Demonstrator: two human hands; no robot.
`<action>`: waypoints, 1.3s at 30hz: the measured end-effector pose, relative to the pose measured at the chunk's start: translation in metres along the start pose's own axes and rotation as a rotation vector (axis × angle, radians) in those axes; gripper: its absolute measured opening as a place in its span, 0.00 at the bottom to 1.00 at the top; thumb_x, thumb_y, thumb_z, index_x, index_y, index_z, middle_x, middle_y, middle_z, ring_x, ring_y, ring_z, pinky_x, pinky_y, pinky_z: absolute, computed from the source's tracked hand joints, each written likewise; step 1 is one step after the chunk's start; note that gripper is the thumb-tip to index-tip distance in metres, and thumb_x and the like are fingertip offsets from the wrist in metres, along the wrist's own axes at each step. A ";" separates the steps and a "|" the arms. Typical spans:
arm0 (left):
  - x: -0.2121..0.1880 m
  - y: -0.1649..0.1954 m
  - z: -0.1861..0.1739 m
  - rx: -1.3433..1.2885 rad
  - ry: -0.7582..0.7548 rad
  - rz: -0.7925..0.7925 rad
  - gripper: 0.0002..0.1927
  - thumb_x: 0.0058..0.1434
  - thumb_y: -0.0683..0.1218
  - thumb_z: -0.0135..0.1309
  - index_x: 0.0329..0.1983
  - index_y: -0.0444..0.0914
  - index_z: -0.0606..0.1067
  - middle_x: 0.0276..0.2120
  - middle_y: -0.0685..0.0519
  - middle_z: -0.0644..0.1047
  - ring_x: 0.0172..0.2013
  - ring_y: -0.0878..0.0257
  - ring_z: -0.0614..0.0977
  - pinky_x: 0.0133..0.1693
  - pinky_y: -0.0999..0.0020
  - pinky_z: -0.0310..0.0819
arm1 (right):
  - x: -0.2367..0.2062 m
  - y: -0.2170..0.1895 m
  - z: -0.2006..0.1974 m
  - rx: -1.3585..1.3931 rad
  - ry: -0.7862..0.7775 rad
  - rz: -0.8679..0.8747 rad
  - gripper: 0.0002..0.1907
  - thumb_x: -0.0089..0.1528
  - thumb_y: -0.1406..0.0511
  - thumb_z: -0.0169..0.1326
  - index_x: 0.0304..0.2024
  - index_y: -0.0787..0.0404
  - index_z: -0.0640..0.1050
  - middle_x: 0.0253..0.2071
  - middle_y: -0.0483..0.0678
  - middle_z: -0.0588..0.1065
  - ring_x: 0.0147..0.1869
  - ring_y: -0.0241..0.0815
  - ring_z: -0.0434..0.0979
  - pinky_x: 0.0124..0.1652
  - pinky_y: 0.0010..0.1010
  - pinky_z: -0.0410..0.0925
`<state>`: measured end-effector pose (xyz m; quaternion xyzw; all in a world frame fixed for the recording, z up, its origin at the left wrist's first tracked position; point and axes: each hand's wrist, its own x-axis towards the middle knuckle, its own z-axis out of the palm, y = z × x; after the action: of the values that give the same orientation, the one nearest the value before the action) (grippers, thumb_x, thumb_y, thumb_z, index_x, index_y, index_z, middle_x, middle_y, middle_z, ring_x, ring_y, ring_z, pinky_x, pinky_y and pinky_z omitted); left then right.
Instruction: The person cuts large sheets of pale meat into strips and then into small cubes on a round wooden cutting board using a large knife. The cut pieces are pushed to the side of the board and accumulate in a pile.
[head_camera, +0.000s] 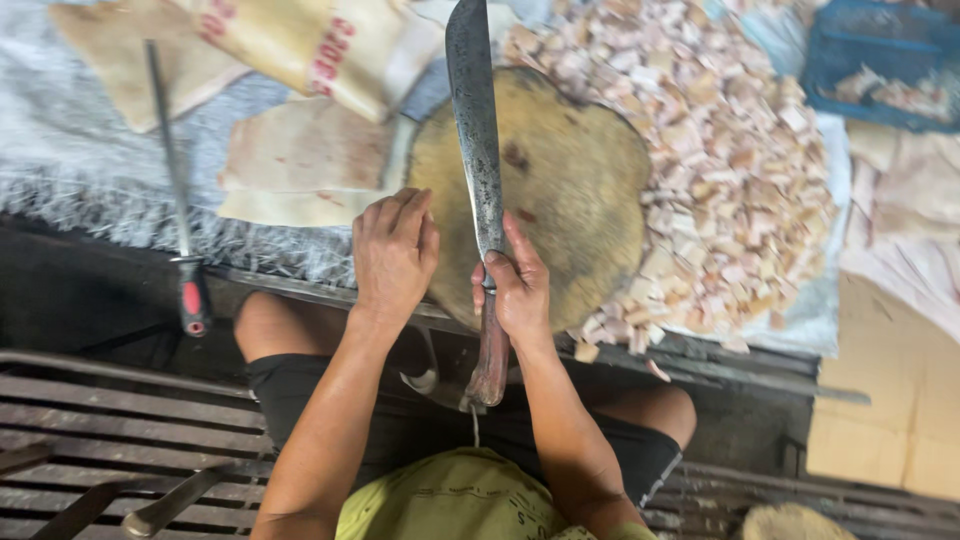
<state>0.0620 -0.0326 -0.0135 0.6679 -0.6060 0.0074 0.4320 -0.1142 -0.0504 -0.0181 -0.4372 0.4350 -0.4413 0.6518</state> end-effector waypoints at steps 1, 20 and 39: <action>0.004 -0.009 -0.005 0.008 0.014 -0.011 0.16 0.63 0.40 0.57 0.55 0.36 0.78 0.51 0.48 0.79 0.52 0.49 0.78 0.53 0.52 0.69 | 0.008 0.002 0.015 0.018 -0.012 0.026 0.32 0.66 0.74 0.46 0.74 0.61 0.62 0.26 0.49 0.73 0.20 0.37 0.70 0.22 0.29 0.68; 0.057 -0.124 0.046 0.503 -0.263 -0.188 0.16 0.56 0.47 0.56 0.45 0.35 0.76 0.41 0.43 0.77 0.43 0.46 0.80 0.39 0.54 0.76 | 0.069 0.018 0.099 0.000 0.039 0.170 0.36 0.65 0.74 0.45 0.77 0.59 0.58 0.26 0.50 0.72 0.20 0.39 0.71 0.18 0.31 0.67; 0.111 -0.086 -0.059 -0.875 -0.280 -0.572 0.15 0.57 0.39 0.46 0.44 0.33 0.80 0.32 0.49 0.82 0.30 0.64 0.81 0.34 0.69 0.75 | 0.042 0.011 0.052 0.270 0.071 0.112 0.35 0.64 0.74 0.45 0.74 0.56 0.62 0.25 0.52 0.72 0.18 0.43 0.70 0.18 0.35 0.67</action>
<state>0.1925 -0.0960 0.0338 0.5585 -0.3982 -0.4529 0.5696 -0.0529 -0.0779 -0.0235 -0.3048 0.4182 -0.4741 0.7123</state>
